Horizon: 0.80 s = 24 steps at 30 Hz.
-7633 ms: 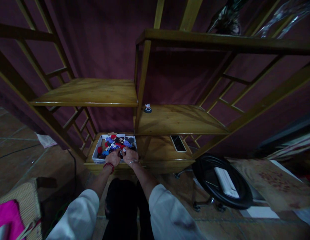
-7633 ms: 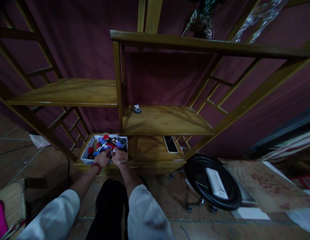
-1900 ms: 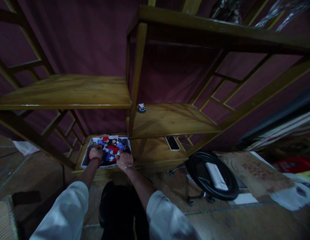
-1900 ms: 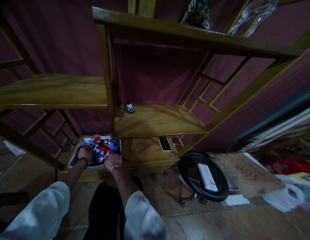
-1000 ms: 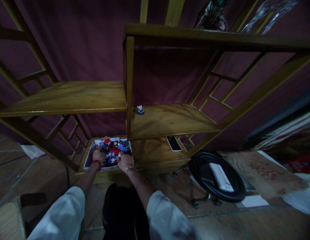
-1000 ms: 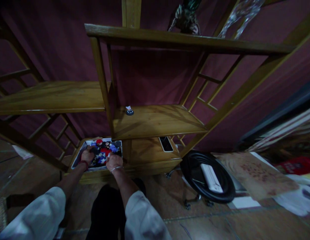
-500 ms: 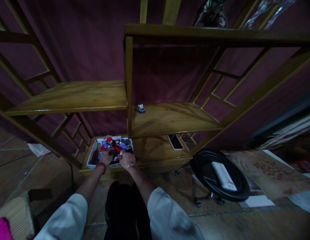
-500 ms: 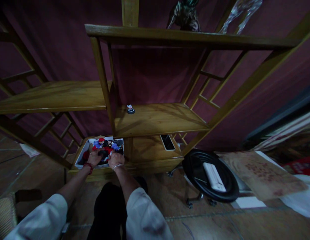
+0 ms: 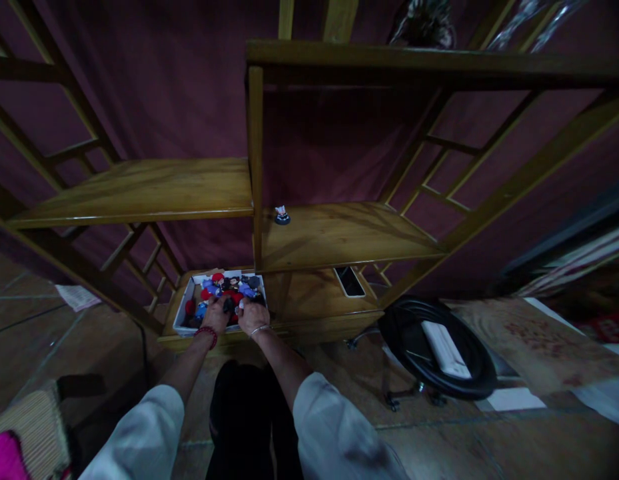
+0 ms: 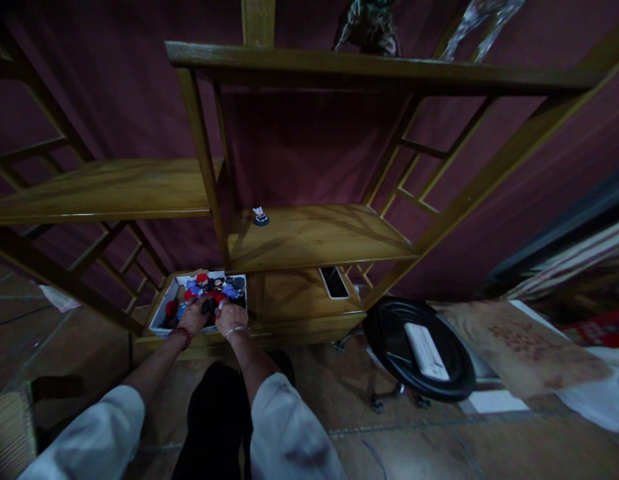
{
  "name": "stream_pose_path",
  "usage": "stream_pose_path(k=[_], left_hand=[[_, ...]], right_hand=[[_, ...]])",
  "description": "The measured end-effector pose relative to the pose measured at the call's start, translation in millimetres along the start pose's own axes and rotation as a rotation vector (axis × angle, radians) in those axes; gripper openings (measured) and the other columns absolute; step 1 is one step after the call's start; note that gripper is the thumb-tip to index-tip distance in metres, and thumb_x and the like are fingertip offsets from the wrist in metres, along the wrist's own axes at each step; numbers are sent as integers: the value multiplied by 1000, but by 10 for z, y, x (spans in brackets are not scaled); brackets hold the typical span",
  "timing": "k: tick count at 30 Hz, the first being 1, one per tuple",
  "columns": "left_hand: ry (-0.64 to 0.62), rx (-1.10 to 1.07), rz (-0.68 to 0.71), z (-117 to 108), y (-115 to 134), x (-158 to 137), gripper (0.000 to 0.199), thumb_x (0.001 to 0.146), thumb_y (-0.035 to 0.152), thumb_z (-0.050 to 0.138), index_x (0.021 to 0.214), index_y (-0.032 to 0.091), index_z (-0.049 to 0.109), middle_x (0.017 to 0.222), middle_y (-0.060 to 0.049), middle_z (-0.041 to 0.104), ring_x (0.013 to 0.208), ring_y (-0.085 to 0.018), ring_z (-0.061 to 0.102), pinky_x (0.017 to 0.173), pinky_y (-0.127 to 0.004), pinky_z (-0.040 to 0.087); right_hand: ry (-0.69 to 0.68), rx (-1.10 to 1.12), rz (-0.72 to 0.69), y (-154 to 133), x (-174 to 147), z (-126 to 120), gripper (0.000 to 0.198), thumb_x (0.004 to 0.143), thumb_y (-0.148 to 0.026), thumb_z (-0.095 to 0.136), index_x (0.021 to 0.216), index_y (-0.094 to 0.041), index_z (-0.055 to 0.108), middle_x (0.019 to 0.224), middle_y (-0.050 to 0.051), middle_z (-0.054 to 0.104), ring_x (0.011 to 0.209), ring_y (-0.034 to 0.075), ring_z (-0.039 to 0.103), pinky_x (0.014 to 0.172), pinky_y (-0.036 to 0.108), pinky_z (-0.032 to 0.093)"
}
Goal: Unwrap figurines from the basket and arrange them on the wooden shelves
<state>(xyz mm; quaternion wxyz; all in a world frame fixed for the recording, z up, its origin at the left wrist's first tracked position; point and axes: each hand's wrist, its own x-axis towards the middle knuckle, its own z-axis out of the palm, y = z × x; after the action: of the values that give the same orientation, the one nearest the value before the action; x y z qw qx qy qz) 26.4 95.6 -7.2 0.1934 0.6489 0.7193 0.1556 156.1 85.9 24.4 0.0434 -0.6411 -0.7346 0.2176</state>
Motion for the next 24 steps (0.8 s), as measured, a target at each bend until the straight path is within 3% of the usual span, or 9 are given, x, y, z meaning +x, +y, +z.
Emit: stream_pose_path(k=[13, 24], left_hand=[[17, 36, -63, -26, 41, -23, 45, 70, 14, 52, 114, 20, 47, 113, -10, 43, 97, -17, 53, 88, -28, 36], [62, -23, 12, 5, -10, -93, 45, 75, 26, 46, 119, 15, 43, 114, -14, 45, 99, -21, 52, 87, -32, 37]], right_hand=[[58, -15, -77, 44, -4, 45, 28, 82, -30, 38, 105, -20, 51, 89, 8, 66, 83, 19, 61, 67, 27, 41], [123, 122, -144, 100, -86, -26, 24, 83, -27, 38, 102, -21, 52, 91, 4, 66, 81, 15, 60, 65, 21, 36]])
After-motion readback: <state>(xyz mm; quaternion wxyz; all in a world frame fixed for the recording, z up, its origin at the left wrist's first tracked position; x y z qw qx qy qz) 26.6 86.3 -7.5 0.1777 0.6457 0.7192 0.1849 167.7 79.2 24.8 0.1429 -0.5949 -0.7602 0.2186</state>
